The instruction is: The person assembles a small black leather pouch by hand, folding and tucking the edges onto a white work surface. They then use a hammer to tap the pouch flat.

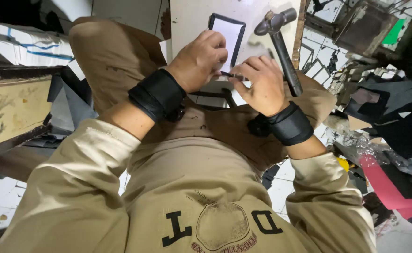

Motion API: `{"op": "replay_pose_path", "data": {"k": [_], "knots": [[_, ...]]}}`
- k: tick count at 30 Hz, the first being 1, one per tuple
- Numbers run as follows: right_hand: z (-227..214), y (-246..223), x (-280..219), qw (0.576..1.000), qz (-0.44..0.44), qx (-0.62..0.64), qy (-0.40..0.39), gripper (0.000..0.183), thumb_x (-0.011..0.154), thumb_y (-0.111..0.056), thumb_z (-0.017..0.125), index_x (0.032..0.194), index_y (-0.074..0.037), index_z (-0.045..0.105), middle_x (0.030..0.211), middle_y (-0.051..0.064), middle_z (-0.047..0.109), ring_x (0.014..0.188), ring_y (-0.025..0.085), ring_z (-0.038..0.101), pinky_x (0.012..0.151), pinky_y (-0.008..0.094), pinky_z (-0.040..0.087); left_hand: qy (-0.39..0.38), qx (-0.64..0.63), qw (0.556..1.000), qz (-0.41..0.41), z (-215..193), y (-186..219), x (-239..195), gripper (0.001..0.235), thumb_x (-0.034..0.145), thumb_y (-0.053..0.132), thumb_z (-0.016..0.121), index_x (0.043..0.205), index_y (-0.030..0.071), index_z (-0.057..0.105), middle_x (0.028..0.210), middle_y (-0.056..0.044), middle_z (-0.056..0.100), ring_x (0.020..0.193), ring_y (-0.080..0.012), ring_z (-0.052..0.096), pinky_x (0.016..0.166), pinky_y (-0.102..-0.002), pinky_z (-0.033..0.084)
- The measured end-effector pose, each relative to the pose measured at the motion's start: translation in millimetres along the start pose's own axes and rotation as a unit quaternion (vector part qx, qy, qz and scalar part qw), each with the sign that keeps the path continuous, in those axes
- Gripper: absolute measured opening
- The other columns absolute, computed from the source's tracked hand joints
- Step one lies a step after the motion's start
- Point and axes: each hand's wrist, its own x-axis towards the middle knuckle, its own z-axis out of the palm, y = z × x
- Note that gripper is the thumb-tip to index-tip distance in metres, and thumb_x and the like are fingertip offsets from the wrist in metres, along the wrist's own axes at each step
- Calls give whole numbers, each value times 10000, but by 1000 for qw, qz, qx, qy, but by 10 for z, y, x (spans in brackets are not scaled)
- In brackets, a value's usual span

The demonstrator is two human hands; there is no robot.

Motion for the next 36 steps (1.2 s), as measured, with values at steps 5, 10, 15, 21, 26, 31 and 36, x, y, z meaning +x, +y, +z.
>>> {"op": "replay_pose_path", "data": {"k": [5,10,15,21,26,31,36], "knots": [[142,76,-64,996,-67,-33,40,107,901,-104,790,997,-90,744,949,43,634,900,271,570,794,403,425,-14,-10,1000,-17,16,-1,23,286,731,85,894,878,46,652,1121,-94,577,1110,-297,560,942,-398,523],[196,68,-38,997,-60,-14,40,106,870,-61,768,935,-85,688,943,46,620,909,281,569,811,405,436,-13,-16,1000,-23,-9,16,31,271,741,81,885,865,39,648,1132,-99,569,1136,-296,557,958,-392,519],[165,59,51,999,-31,-26,-12,118,814,-99,751,897,-88,668,871,58,608,871,299,581,776,422,432,-7,-11,999,-37,15,36,50,234,734,78,855,833,40,647,1141,-107,569,1156,-303,540,989,-385,509],[308,99,163,988,6,-137,-66,153,836,-170,762,833,-86,633,830,79,625,854,302,610,746,444,457,13,1,998,-61,93,61,78,178,760,33,800,823,37,634,1131,-116,563,1165,-314,516,994,-388,494],[147,51,162,994,-9,-92,-62,169,821,-166,770,889,-80,643,880,72,633,889,301,610,751,437,470,33,-10,997,-70,220,47,71,135,758,16,767,787,58,642,1105,-106,552,1199,-318,486,1054,-399,448],[16,81,28,998,-49,-19,-38,208,816,-152,796,987,-85,698,967,59,639,923,310,583,799,414,491,54,-32,997,-36,307,-17,5,138,749,39,812,774,105,693,1087,-92,545,1203,-320,453,1137,-448,358],[131,177,-58,998,-52,15,18,116,911,-80,801,1000,-96,729,996,32,681,920,274,591,821,393,486,12,-14,999,-28,287,-32,-30,216,729,92,880,876,152,734,1144,-70,513,1249,-308,413,1131,-442,356]]}}
